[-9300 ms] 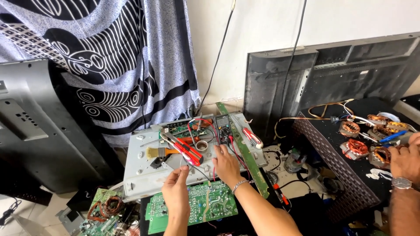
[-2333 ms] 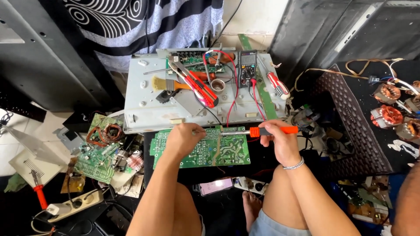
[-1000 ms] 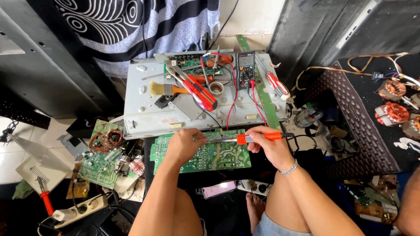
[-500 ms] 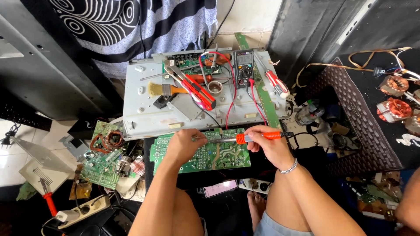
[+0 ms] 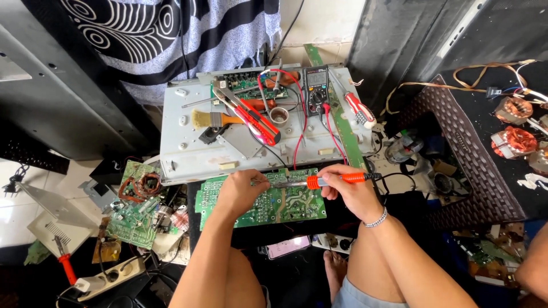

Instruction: Soldering and testing electronic components on a television circuit board during a repair process.

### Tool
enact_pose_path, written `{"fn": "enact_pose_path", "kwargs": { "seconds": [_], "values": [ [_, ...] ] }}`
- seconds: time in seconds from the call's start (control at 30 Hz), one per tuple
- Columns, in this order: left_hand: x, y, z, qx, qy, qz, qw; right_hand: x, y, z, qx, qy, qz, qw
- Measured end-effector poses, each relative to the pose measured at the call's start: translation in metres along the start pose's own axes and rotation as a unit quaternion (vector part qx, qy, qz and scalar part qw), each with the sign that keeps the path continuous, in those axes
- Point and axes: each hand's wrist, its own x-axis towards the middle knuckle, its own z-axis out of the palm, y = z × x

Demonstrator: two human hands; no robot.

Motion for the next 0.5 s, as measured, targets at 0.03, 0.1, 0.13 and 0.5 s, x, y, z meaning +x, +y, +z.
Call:
{"fn": "enact_pose_path", "kwargs": {
  "seconds": [0.03, 0.1, 0.13, 0.5],
  "values": [
    [-0.0005, 0.0001, -0.0001, -0.001, -0.001, -0.001, 1.0, 0.0, 0.0005, -0.0005, 0.0, -0.001, 0.001, 1.0],
    [-0.0006, -0.0002, 0.0001, 0.002, 0.0, 0.001, 1.0, -0.0004, 0.0001, -0.0008, -0.002, -0.002, -0.002, 1.0],
    [-0.0007, -0.0005, 0.0001, 0.005, 0.0, 0.003, 1.0, -0.0006, -0.0001, -0.0008, -0.005, -0.003, -0.004, 1.0],
    [0.0014, -0.0029, 0.0028, 0.008, 0.006, 0.007, 1.0, -0.0003, -0.0016, -0.0007, -0.009, -0.006, -0.003, 1.0]
  ]
}}
